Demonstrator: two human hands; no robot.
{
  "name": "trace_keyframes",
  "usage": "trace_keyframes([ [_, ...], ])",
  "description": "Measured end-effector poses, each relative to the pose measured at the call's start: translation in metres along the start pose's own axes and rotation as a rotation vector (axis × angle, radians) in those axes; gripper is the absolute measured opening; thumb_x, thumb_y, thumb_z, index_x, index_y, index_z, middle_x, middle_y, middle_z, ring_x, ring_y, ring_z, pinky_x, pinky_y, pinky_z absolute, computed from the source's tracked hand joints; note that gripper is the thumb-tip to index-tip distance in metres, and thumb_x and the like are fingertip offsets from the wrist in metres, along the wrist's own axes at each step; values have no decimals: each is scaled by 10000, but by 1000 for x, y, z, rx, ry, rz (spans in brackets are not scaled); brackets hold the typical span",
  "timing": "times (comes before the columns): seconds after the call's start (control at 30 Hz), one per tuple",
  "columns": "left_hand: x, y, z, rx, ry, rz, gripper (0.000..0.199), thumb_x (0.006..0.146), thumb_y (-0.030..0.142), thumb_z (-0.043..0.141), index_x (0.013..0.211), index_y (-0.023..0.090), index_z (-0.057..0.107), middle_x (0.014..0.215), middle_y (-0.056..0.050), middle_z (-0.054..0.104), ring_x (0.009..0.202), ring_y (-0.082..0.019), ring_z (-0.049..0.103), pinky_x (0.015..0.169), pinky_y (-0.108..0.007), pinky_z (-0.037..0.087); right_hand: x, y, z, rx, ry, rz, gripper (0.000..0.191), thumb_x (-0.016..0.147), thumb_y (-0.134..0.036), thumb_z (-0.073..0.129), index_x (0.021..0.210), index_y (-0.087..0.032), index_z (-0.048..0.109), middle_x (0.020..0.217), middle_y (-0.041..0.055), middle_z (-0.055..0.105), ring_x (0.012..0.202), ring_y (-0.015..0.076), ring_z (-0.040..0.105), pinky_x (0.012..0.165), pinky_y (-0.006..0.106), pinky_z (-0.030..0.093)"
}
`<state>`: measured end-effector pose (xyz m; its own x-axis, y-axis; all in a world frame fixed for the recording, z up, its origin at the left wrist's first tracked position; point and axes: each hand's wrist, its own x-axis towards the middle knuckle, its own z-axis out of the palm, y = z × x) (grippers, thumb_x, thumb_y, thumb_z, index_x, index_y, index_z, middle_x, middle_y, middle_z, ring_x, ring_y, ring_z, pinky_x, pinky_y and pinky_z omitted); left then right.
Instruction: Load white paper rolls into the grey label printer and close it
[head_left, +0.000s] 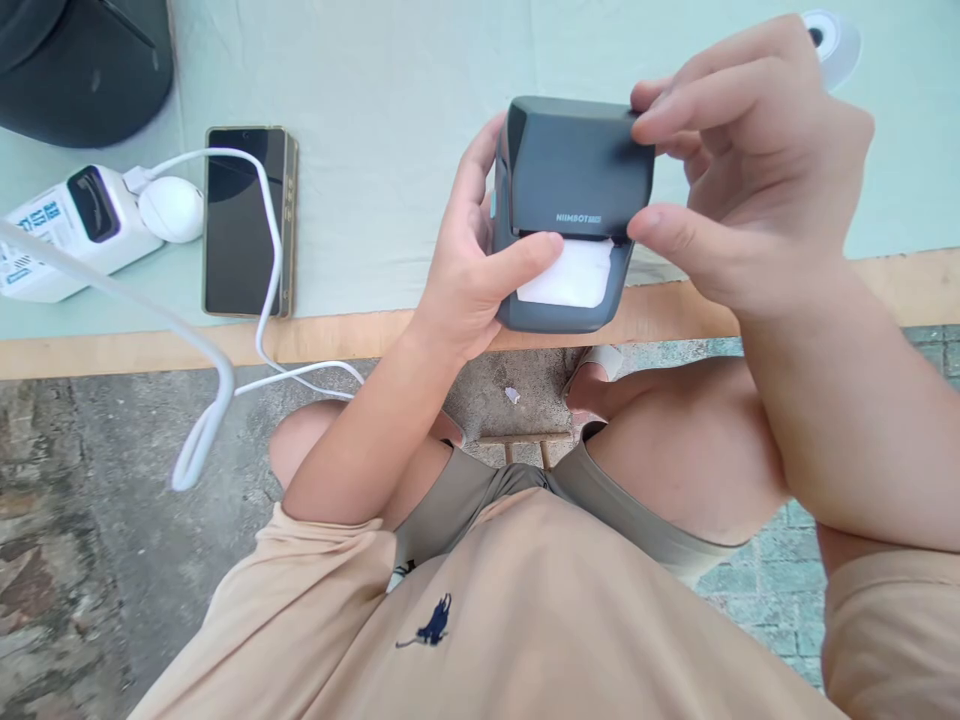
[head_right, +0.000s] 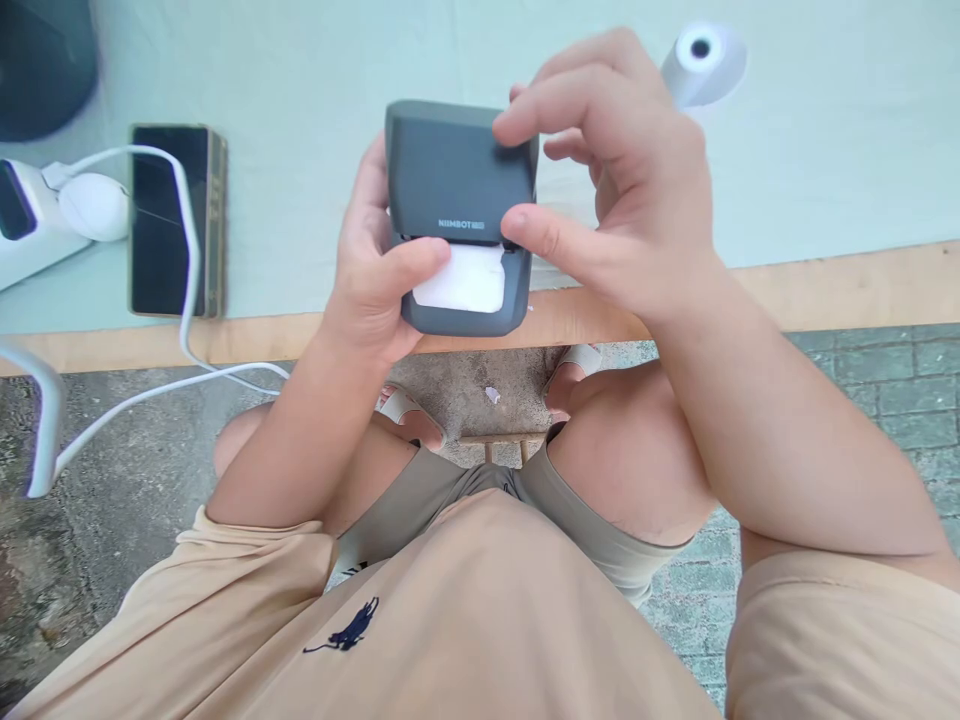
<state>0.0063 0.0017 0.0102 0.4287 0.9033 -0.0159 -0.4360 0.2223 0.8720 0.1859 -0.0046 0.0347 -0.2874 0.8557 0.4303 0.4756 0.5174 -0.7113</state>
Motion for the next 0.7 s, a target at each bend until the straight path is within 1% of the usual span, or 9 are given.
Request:
trace_keyframes([
  [0.1,-1,0,2,-18,-11,10,441,649,205,600,1042,301,425,1079,45,531,1040,-192,547,831,-283,506,1,-4,0,18,-3,105,376,700,-340,567,1038,-185,511,1077,38,440,1041,97,472,791,212,473],
  [0.23,-2,0,11,-46,17,47,320,701,254,523,1003,297,425,1032,28,540,969,-188,570,746,-295,515,2,-9,2,227,-156,242,475,731,-320,533,1171,-223,382,1201,22,380,1026,54,459,782,158,481],
  [0.33,-3,2,16,-34,75,53,290,694,226,518,963,307,446,1002,19,558,989,-212,563,684,-289,500,1,-11,3,283,-246,268,532,736,-315,527,1215,-221,315,1222,29,363,1015,49,458,764,141,486],
  [0.4,-3,3,15,-40,69,34,303,681,216,536,954,319,456,1018,28,565,1042,-228,540,714,-301,504,1,-12,3,279,-253,256,527,732,-305,532,1209,-228,319,1205,21,372,1007,49,465,753,139,487],
  [0.47,-3,3,13,-34,33,13,336,670,211,560,966,334,460,1056,41,564,1096,-234,509,766,-302,507,1,-13,3,252,-242,241,512,728,-295,537,1196,-234,337,1203,15,371,1033,57,454,745,137,487],
  [0.53,-3,3,10,-24,4,13,365,674,201,563,994,341,457,1055,35,563,1105,-234,504,762,-297,512,0,-14,2,234,-238,228,502,733,-298,532,1193,-235,341,1208,15,370,1048,62,445,745,136,485],
  [0.6,-2,3,9,-51,-7,28,344,715,209,522,1035,312,445,1021,18,555,1086,-229,523,758,-311,516,0,-13,2,224,-241,246,495,750,-318,509,1203,-235,327,1207,18,377,1004,51,460,745,141,482],
  [0.63,-1,2,9,-79,-6,34,312,753,229,477,1057,286,438,1011,14,546,1092,-223,524,786,-327,511,-1,-13,3,218,-240,266,494,761,-334,493,1212,-235,318,1200,20,386,966,43,470,745,146,481],
  [0.7,0,2,9,-128,19,30,268,821,272,364,1076,239,440,1032,14,531,1141,-202,495,893,-350,469,-2,-11,4,185,-213,299,496,773,-369,468,1224,-229,316,1187,25,404,939,41,476,767,161,476],
])
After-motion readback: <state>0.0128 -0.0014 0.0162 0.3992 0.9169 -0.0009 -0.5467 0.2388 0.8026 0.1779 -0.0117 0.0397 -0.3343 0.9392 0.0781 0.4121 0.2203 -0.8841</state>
